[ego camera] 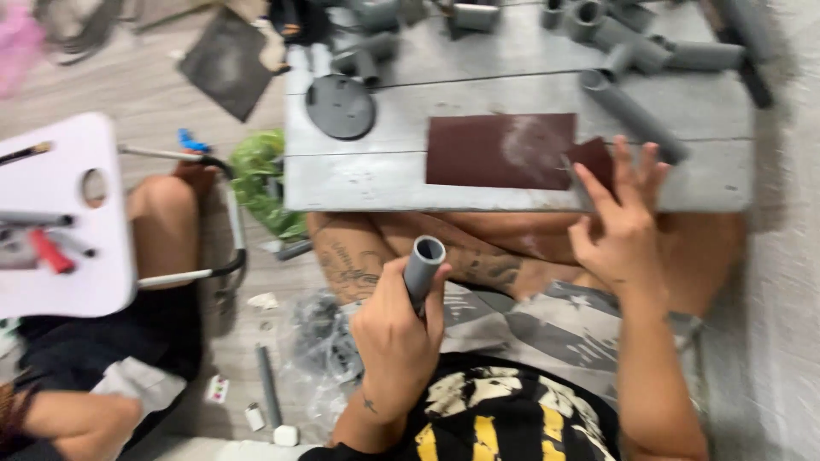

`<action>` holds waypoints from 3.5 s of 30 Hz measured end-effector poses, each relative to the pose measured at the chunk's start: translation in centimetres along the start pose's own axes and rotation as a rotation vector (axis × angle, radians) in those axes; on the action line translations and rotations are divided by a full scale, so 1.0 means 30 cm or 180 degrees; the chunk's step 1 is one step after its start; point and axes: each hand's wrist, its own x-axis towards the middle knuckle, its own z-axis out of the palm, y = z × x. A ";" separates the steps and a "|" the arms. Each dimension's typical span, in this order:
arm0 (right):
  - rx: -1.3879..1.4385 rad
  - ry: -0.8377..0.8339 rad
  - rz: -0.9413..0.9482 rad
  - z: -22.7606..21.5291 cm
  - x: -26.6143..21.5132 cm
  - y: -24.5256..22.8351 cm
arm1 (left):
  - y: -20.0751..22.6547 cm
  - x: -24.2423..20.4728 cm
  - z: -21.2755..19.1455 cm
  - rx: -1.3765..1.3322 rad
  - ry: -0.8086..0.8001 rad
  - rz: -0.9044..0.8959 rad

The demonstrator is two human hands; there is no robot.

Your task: Sanding the ends of PVC pipes and applying adhesive to prepare them for joining.

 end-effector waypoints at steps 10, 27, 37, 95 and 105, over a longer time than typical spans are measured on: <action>0.0224 0.0269 -0.0001 0.024 -0.019 0.009 | -0.028 -0.015 -0.084 -0.0112 0.0260 -0.0246; 0.4078 -0.0899 0.0275 0.266 -0.193 -0.300 | 0.091 0.026 0.135 -0.0707 -0.0989 0.1403; 0.5540 -0.0337 0.0676 0.148 -0.213 -0.215 | -0.519 -0.193 0.069 0.1669 -0.3648 -0.2559; 0.3508 -0.0211 0.1473 0.157 -0.291 -0.202 | 0.039 0.016 0.436 -0.3655 -0.1112 -0.0615; 0.2667 -0.0790 0.1461 0.120 -0.340 -0.135 | 0.086 0.069 0.308 -0.3882 -0.1109 -0.0682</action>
